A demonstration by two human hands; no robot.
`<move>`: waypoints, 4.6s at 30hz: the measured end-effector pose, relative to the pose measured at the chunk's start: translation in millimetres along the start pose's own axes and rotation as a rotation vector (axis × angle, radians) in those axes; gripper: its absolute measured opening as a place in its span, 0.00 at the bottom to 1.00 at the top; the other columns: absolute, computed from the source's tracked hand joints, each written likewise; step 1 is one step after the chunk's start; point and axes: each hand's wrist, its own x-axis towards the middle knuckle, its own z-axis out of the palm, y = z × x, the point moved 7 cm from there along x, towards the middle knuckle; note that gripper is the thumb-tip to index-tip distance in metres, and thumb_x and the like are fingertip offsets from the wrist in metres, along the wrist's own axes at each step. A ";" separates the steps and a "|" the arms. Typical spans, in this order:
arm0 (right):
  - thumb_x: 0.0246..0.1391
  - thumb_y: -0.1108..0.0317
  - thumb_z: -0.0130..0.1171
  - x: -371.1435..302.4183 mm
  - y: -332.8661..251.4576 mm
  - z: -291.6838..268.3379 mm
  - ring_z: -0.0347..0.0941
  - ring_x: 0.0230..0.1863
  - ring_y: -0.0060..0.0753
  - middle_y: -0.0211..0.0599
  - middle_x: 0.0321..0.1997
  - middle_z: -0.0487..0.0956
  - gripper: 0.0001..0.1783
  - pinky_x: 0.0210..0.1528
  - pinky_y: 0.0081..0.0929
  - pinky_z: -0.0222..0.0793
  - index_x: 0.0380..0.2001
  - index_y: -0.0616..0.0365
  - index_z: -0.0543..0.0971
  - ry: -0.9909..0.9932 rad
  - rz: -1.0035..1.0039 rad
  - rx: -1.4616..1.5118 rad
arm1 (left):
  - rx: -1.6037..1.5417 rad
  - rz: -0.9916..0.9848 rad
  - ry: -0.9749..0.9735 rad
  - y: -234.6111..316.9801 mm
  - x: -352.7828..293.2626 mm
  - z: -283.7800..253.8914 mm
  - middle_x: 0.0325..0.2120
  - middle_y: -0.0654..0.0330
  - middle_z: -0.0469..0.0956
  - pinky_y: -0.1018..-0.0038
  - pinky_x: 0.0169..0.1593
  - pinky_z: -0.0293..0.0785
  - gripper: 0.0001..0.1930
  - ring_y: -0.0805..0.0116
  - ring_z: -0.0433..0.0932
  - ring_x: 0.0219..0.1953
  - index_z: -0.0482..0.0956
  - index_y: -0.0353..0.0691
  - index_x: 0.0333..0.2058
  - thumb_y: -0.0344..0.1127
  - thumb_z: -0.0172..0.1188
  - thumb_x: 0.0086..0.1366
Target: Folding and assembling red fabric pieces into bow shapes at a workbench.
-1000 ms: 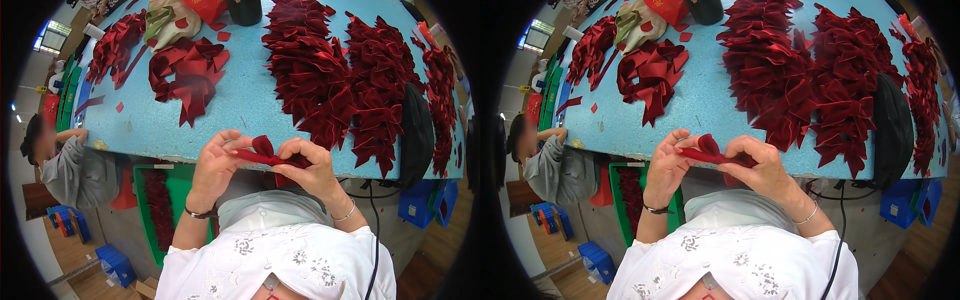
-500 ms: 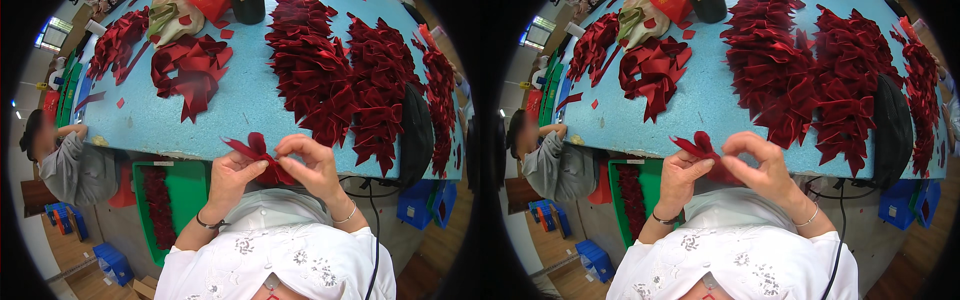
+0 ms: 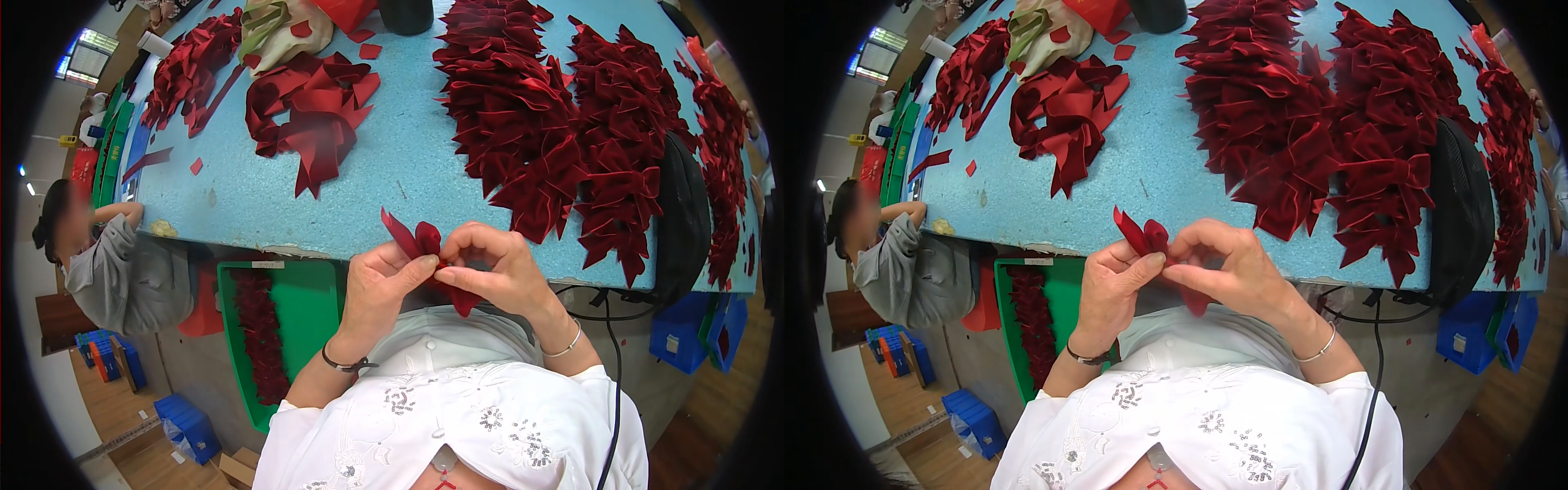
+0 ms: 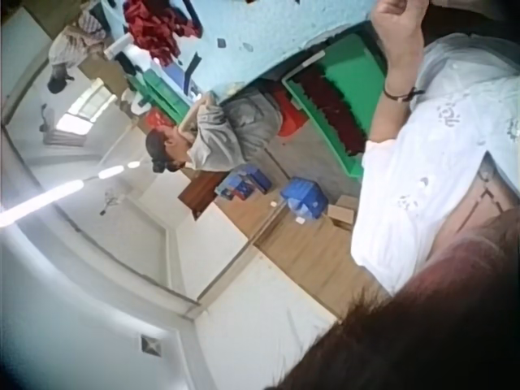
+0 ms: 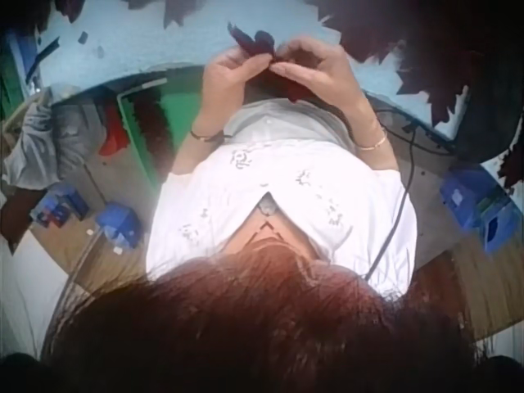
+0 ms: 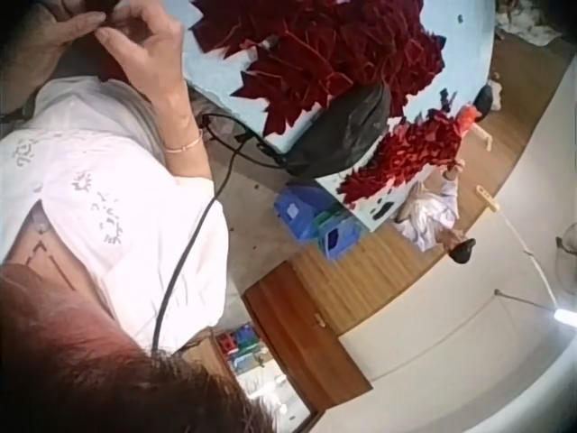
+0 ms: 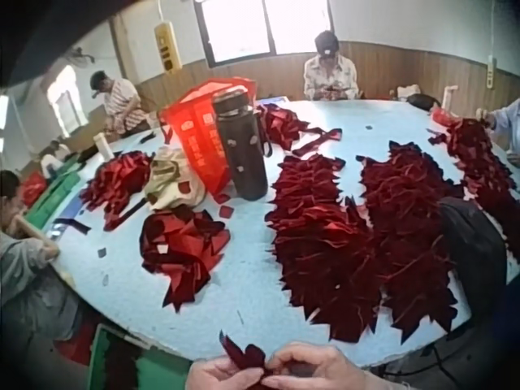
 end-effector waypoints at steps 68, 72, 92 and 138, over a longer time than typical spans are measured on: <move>0.48 0.77 0.60 15.1 21.0 -23.7 0.66 0.23 0.15 0.30 0.29 0.75 0.08 0.24 0.12 0.62 0.32 0.61 0.73 0.469 0.037 0.615 | -0.090 -0.175 -0.159 2.1 2.4 19.5 0.28 0.59 0.78 0.80 0.37 0.71 0.07 0.76 0.75 0.30 0.78 0.31 0.31 0.25 0.63 0.52; 0.49 0.74 0.61 10.8 8.1 -22.7 0.69 0.26 0.16 0.31 0.29 0.76 0.08 0.27 0.13 0.65 0.32 0.63 0.74 0.220 0.115 0.415 | -0.084 -0.029 0.027 11.1 8.9 16.5 0.26 0.60 0.78 0.81 0.37 0.71 0.07 0.77 0.75 0.29 0.77 0.31 0.29 0.28 0.63 0.55; 0.49 0.80 0.56 -3.7 27.2 -9.1 0.69 0.28 0.13 0.29 0.28 0.76 0.07 0.28 0.10 0.63 0.34 0.69 0.77 0.106 0.280 0.592 | -0.515 -0.201 0.111 -3.4 11.9 10.0 0.29 0.56 0.79 0.77 0.38 0.73 0.10 0.71 0.77 0.29 0.78 0.31 0.24 0.31 0.57 0.61; 0.49 0.79 0.56 -9.7 18.7 -16.8 0.68 0.26 0.11 0.28 0.26 0.77 0.04 0.26 0.10 0.64 0.30 0.68 0.77 0.247 0.165 0.249 | -0.225 -0.101 -0.113 13.9 12.5 25.7 0.36 0.59 0.78 0.77 0.44 0.71 0.09 0.75 0.75 0.37 0.76 0.31 0.38 0.26 0.60 0.57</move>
